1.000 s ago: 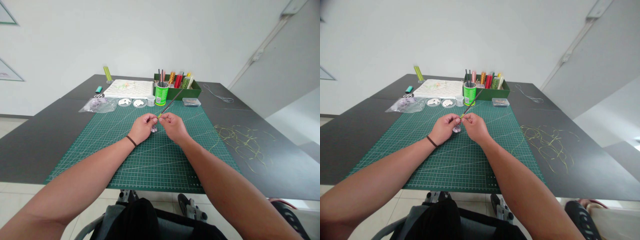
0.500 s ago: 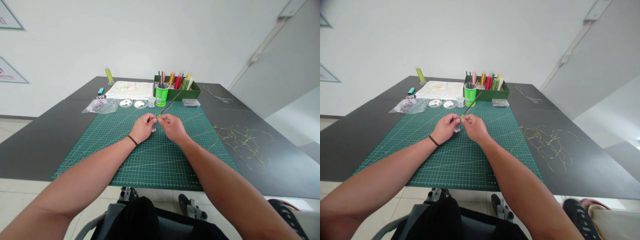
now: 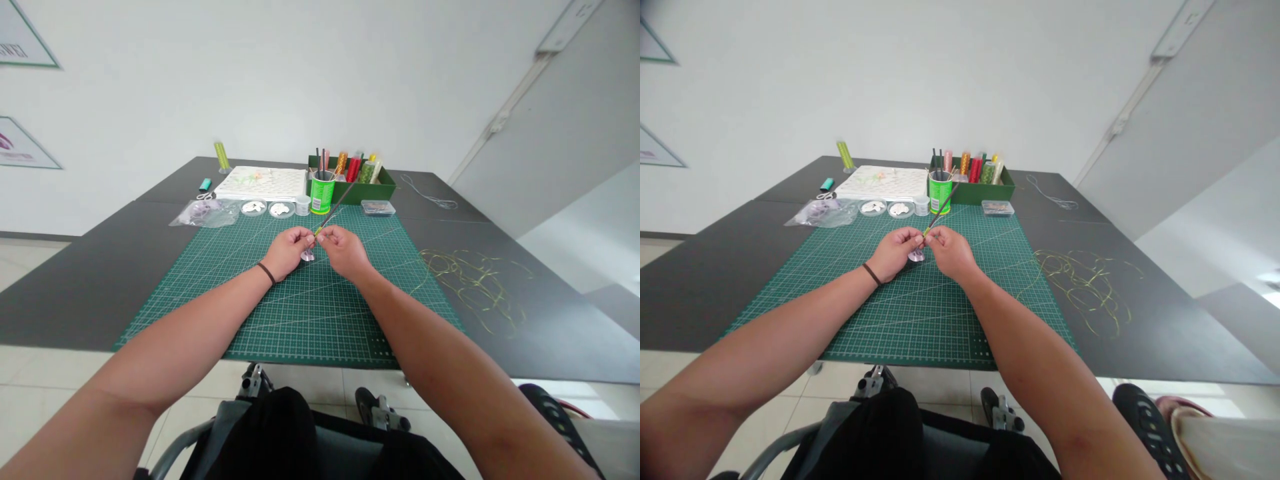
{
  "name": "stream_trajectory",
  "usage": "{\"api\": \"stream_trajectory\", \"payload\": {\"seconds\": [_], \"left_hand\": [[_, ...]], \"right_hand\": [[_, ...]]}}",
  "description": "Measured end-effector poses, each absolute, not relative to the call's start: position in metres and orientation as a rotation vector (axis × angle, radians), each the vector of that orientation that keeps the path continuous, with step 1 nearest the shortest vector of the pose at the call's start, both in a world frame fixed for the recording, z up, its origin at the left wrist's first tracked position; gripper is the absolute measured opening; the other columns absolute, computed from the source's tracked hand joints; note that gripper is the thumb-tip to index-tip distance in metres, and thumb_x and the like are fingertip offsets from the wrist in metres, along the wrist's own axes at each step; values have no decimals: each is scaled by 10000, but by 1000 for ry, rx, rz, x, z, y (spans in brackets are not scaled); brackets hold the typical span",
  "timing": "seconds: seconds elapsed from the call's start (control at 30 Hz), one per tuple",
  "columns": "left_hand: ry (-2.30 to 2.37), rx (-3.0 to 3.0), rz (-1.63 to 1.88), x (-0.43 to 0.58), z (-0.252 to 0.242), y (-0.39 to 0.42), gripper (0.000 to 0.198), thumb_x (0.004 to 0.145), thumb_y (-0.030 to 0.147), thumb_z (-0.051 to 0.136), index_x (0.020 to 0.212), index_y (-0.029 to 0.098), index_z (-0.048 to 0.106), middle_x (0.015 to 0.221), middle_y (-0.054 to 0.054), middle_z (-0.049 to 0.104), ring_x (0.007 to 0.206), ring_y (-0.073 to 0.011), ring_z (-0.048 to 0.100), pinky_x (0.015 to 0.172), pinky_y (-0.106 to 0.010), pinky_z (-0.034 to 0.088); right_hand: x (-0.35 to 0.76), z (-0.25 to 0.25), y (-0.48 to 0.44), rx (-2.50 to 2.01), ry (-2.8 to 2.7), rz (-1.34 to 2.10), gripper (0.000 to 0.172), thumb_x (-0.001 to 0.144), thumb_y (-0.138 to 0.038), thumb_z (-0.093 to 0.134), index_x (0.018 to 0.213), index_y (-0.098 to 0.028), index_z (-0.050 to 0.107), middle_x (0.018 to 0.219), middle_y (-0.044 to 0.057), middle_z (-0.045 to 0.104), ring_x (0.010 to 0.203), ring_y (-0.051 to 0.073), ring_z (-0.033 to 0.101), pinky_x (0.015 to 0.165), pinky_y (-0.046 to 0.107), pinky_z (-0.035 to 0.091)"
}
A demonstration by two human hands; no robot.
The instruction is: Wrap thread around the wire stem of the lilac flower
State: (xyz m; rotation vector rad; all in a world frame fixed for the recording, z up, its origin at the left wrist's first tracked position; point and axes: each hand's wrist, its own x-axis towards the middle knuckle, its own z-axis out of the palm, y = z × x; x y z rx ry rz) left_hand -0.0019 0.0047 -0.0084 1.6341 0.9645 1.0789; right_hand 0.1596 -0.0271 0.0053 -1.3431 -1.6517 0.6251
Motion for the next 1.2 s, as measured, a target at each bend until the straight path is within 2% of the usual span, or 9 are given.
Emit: {"api": "stream_trajectory", "payload": {"seconds": [0.23, 0.83, 1.03, 1.2], "left_hand": [[944, 1552, 1081, -1, -4, 2, 135, 825, 286, 620, 784, 159, 639, 702, 11, 636, 597, -109, 528, 618, -252, 421], [1048, 1674, 1067, 0, -5, 1, 116, 861, 256, 582, 789, 175, 623, 700, 15, 639, 591, -122, 543, 603, -260, 408], [886, 1447, 1056, 1, -4, 1, 160, 778, 307, 683, 758, 154, 643, 695, 1, 653, 618, -112, 554, 623, -246, 428], [770, 1244, 1002, 0, 0, -1, 293, 670, 381, 816, 707, 153, 635, 670, -10, 654, 590, -105, 550, 593, -244, 434]], "right_hand": [[160, 7, -28, -1378, -1694, 553, 175, 878, -358, 547, 818, -216, 630, 564, -58, 460, 541, 136, 408, 553, 286, 287], [157, 7, -27, -1412, -1624, 636, 165, 854, -359, 554, 785, -219, 605, 530, -67, 467, 482, 124, 381, 508, 282, 270], [159, 5, -25, -1304, -1586, 771, 181, 830, -385, 565, 781, -215, 602, 527, -65, 483, 462, 108, 364, 480, 265, 262], [162, 2, -22, -1142, -1466, 991, 231, 764, -434, 644, 812, -213, 595, 529, -84, 472, 444, 85, 321, 456, 246, 249]]}}
